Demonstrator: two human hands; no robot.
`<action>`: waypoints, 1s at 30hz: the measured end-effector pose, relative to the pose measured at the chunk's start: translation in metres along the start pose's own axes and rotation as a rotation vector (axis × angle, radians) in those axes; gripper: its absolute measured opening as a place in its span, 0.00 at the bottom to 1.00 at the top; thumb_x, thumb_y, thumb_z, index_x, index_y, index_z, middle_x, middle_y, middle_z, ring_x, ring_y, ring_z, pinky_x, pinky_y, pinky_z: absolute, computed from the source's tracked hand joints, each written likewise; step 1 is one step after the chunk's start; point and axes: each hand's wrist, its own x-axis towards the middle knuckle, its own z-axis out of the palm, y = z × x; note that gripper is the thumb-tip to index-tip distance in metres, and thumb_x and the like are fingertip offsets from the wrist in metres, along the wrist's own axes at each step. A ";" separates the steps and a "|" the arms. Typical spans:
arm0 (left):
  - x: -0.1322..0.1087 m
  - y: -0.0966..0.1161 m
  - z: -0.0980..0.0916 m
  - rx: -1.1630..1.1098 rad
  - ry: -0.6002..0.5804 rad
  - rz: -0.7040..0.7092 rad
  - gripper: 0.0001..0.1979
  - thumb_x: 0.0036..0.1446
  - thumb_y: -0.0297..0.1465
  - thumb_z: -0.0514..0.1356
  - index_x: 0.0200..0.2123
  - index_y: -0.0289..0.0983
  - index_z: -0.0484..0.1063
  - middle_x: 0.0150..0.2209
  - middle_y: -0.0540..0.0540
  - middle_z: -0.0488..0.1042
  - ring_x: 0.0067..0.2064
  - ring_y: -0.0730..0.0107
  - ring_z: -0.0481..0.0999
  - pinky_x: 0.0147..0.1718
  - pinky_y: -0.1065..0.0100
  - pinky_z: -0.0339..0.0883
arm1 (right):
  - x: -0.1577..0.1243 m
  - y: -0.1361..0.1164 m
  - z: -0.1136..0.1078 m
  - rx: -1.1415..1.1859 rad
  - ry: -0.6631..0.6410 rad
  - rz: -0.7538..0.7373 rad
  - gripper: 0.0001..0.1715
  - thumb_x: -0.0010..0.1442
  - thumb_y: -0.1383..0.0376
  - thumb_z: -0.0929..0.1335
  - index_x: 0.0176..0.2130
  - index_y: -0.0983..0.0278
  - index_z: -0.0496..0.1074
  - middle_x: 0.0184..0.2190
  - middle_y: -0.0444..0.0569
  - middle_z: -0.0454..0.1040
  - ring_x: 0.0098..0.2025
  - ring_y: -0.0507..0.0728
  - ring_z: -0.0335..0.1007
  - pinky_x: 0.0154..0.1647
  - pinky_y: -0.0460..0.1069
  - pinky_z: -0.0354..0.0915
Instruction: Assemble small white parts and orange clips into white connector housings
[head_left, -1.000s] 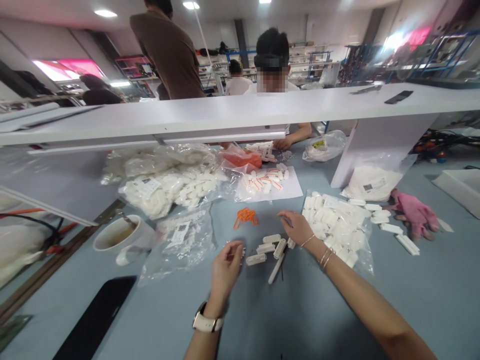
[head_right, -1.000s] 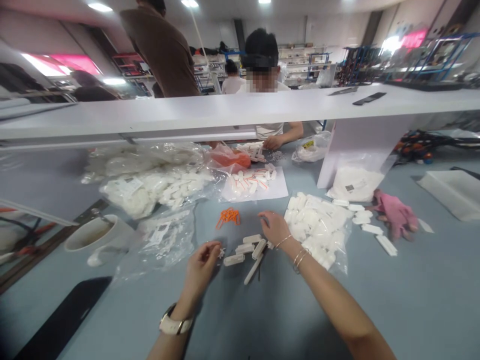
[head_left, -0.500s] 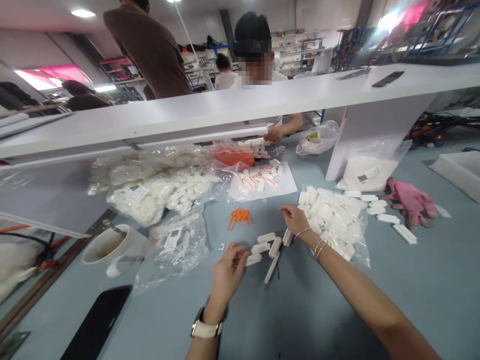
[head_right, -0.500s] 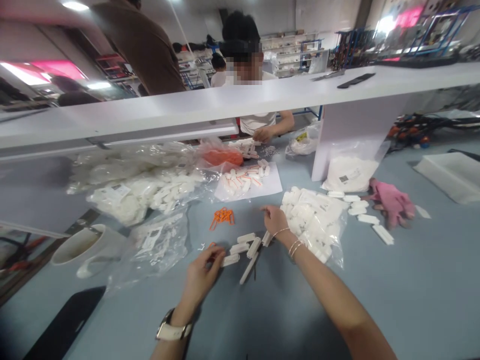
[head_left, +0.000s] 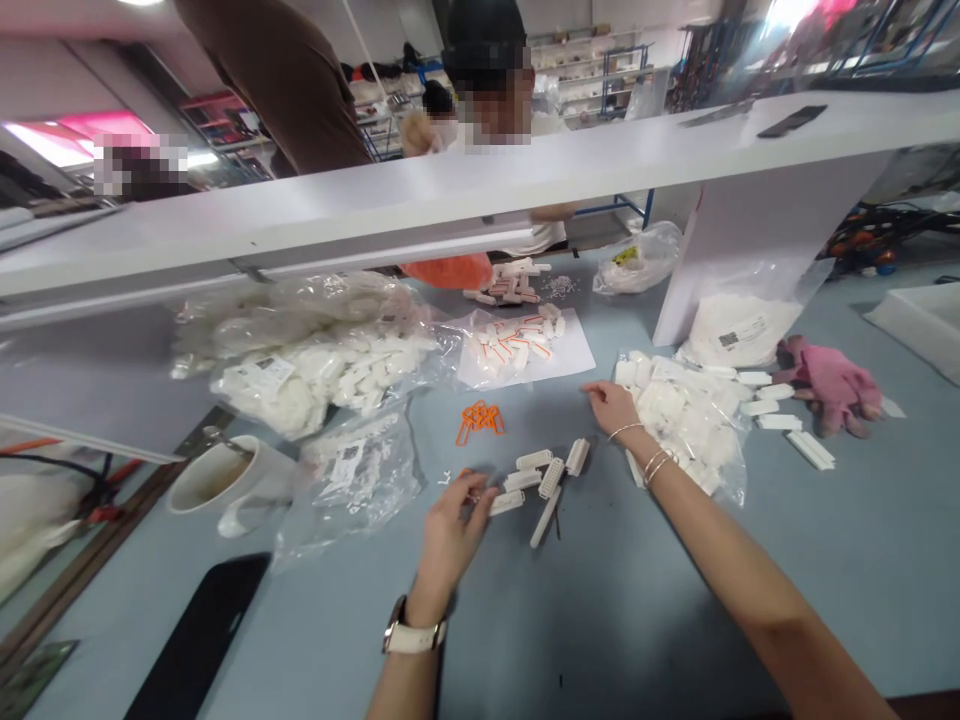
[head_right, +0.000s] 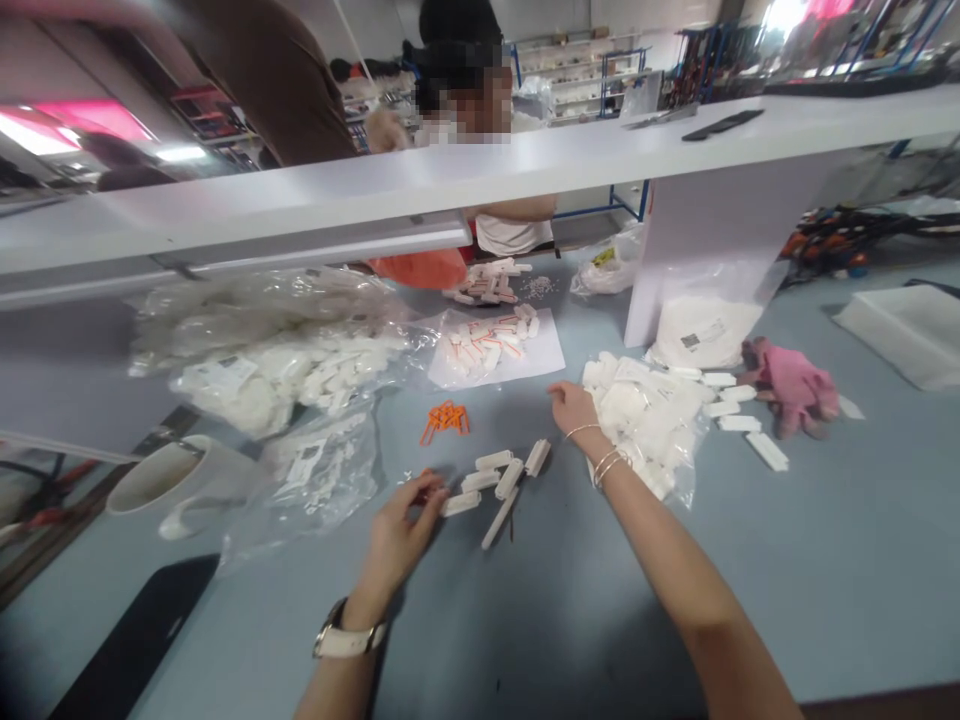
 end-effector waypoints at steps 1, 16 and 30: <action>0.000 0.000 0.000 0.001 -0.011 0.007 0.17 0.55 0.44 0.55 0.35 0.36 0.73 0.29 0.45 0.76 0.27 0.68 0.75 0.31 0.66 0.71 | 0.000 0.000 -0.001 0.004 -0.018 -0.014 0.16 0.56 0.72 0.62 0.40 0.65 0.75 0.33 0.49 0.78 0.36 0.54 0.73 0.43 0.50 0.66; -0.004 -0.012 0.007 0.056 -0.255 0.153 0.10 0.53 0.32 0.59 0.40 0.39 0.71 0.34 0.47 0.77 0.35 0.65 0.75 0.41 0.59 0.69 | -0.026 -0.025 -0.011 -0.234 -0.602 -0.313 0.45 0.31 0.71 0.76 0.51 0.60 0.70 0.37 0.49 0.77 0.37 0.60 0.73 0.36 0.48 0.65; -0.006 -0.007 0.011 0.090 -0.191 0.229 0.12 0.55 0.34 0.59 0.42 0.38 0.71 0.32 0.46 0.76 0.34 0.64 0.75 0.38 0.60 0.70 | -0.032 -0.044 -0.018 -0.117 -0.493 -0.554 0.20 0.44 0.78 0.68 0.38 0.65 0.74 0.29 0.44 0.71 0.31 0.51 0.65 0.34 0.44 0.60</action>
